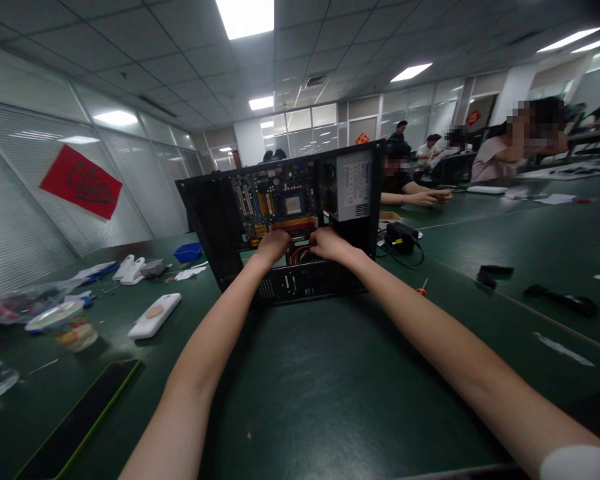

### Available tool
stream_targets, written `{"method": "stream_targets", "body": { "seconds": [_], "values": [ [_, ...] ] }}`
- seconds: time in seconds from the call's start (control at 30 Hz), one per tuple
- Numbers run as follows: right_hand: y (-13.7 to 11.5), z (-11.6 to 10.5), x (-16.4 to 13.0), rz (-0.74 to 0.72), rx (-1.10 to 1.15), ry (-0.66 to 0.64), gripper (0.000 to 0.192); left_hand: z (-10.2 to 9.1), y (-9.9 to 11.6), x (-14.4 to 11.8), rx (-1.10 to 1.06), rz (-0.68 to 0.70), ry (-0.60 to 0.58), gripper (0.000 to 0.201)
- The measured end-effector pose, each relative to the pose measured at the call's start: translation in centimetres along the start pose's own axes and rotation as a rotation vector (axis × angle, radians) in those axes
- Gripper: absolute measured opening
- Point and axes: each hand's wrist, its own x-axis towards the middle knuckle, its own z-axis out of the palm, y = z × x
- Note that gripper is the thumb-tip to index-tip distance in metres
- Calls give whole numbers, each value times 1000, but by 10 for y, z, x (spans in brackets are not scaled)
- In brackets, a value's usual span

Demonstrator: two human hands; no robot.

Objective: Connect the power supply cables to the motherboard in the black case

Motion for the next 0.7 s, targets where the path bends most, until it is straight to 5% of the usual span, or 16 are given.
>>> {"method": "stream_targets", "body": {
  "seconds": [0.2,0.7],
  "values": [
    [1,3,3,-42,-31,34,24,1,0,6,-10,1,12,29],
    [9,7,40,-411,-164,61,23,6,-11,0,-37,-4,49,27]
  ]
}}
